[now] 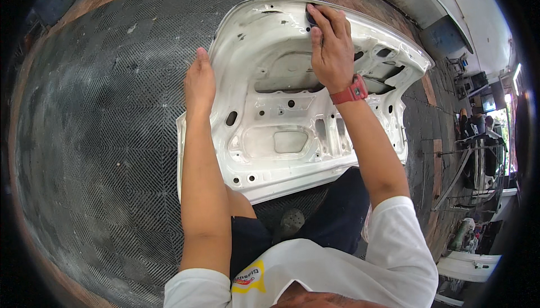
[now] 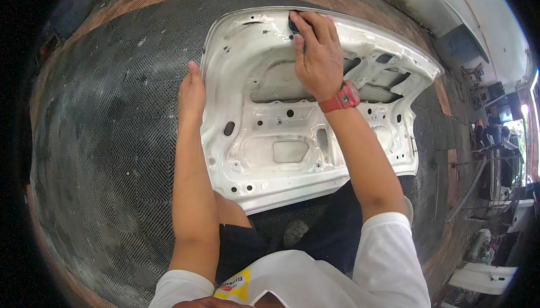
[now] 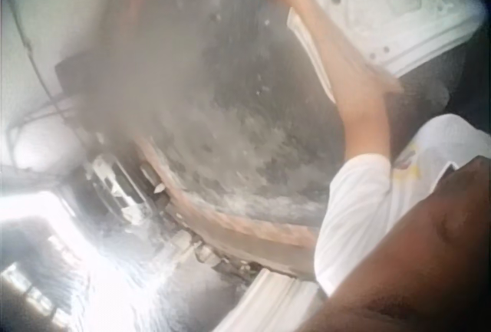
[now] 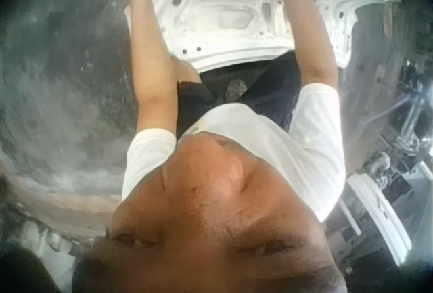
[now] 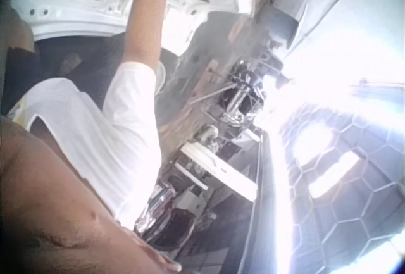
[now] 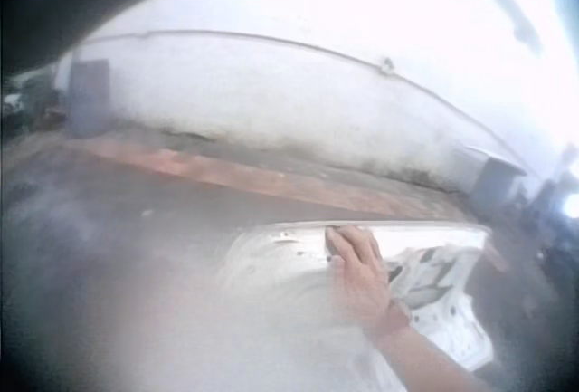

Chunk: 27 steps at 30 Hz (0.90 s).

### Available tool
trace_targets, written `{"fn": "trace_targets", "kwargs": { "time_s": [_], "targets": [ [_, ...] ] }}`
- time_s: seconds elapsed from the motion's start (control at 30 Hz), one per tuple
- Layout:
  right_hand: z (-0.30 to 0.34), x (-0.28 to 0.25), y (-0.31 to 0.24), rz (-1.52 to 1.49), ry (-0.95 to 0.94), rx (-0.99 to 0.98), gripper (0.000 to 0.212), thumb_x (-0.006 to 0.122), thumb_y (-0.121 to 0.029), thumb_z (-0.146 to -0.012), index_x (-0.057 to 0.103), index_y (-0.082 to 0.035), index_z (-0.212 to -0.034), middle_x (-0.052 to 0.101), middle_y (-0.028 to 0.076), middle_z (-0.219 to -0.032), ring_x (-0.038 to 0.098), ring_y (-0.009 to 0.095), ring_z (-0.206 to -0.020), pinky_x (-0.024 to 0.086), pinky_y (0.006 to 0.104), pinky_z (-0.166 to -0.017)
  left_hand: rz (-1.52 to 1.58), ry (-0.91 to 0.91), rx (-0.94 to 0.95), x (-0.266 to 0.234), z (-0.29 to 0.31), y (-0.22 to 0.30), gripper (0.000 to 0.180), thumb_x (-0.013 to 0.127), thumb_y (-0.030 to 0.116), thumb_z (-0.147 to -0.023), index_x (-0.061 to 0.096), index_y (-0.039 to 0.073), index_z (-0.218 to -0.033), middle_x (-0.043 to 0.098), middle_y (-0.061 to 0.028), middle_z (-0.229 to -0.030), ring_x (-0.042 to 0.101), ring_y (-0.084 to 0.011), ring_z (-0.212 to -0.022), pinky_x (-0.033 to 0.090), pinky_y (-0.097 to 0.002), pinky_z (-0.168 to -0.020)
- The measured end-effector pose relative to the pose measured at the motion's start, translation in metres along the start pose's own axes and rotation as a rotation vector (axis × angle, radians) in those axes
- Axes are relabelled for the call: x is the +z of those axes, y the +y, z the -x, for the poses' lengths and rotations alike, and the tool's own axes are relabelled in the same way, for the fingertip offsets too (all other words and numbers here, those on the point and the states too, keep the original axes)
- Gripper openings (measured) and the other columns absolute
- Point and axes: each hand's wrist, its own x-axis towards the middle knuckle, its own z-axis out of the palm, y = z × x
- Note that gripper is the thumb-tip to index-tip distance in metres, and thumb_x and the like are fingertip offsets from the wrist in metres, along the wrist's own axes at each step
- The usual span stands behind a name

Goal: The person kneels on the floor and scrubs the inner surface of a white car door panel using a dark sponge and water from a nearby bucket. They repeatedly dip the sponge and wipe different areas of the panel, including edges and recessed sections.

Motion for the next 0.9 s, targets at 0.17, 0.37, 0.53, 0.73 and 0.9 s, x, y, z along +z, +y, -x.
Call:
{"fn": "trace_targets", "kwargs": {
  "time_s": [0.17, 0.37, 0.53, 0.73, 0.9],
  "targets": [
    [-0.019, 0.032, -0.046, -0.199, -0.038, -0.158, 0.039, 0.069, -0.011, -0.095, 0.070, -0.005, -0.133, 0.064, 0.014, -0.134, 0.062, 0.036, -0.126, 0.051, 0.0476, -0.110, 0.020, 0.043, 0.028, 0.005, -0.002, -0.010, 0.085, 0.029, 0.064, -0.115, 0.063, -0.008, -0.145, 0.064, -0.0315, -0.148, 0.056, -0.0482, -0.143, 0.041, -0.0494, -0.120],
    [-0.043, 0.040, -0.063, -0.228, -0.162, -0.372, 0.041, 0.072, -0.008, -0.088, 0.071, -0.001, -0.128, 0.066, 0.014, -0.133, 0.064, 0.034, -0.124, 0.054, 0.0462, -0.106, 0.081, 0.039, 0.021, -0.001, -0.009, -0.018, 0.083, 0.029, 0.063, -0.115, 0.063, -0.005, -0.147, 0.064, -0.0290, -0.149, 0.056, -0.0462, -0.143, 0.041, -0.0481, -0.120],
    [-0.017, -0.002, -0.015, -0.168, -0.084, -0.020, 0.032, 0.065, -0.010, -0.102, 0.073, -0.008, -0.133, 0.068, 0.014, -0.133, 0.066, 0.037, -0.120, 0.055, 0.0450, -0.105, 0.132, 0.002, 0.005, -0.001, -0.012, -0.020, 0.083, 0.029, 0.064, -0.115, 0.065, -0.004, -0.146, 0.066, -0.0277, -0.148, 0.058, -0.0453, -0.142, 0.043, -0.0480, -0.120],
    [0.013, -0.019, 0.017, -0.016, -0.014, 0.221, 0.034, 0.059, -0.014, -0.108, 0.071, -0.004, -0.138, 0.065, 0.016, -0.137, 0.060, 0.036, -0.130, 0.050, 0.0464, -0.112, 0.036, 0.060, 0.033, 0.002, -0.006, -0.012, 0.085, 0.029, 0.065, -0.114, 0.069, -0.006, -0.139, 0.070, -0.0297, -0.138, 0.062, -0.0470, -0.136, 0.045, -0.0489, -0.116],
    [-0.012, 0.015, -0.037, -0.101, -0.067, -0.030, 0.041, 0.066, -0.010, -0.101, 0.067, -0.004, -0.142, 0.063, 0.013, -0.139, 0.060, 0.035, -0.131, 0.050, 0.0462, -0.112, -0.002, 0.048, 0.018, 0.003, 0.000, -0.009, 0.085, 0.029, 0.065, -0.114, 0.071, -0.008, -0.132, 0.071, -0.0324, -0.133, 0.064, -0.0495, -0.129, 0.046, -0.0520, -0.112]
  ]
}}
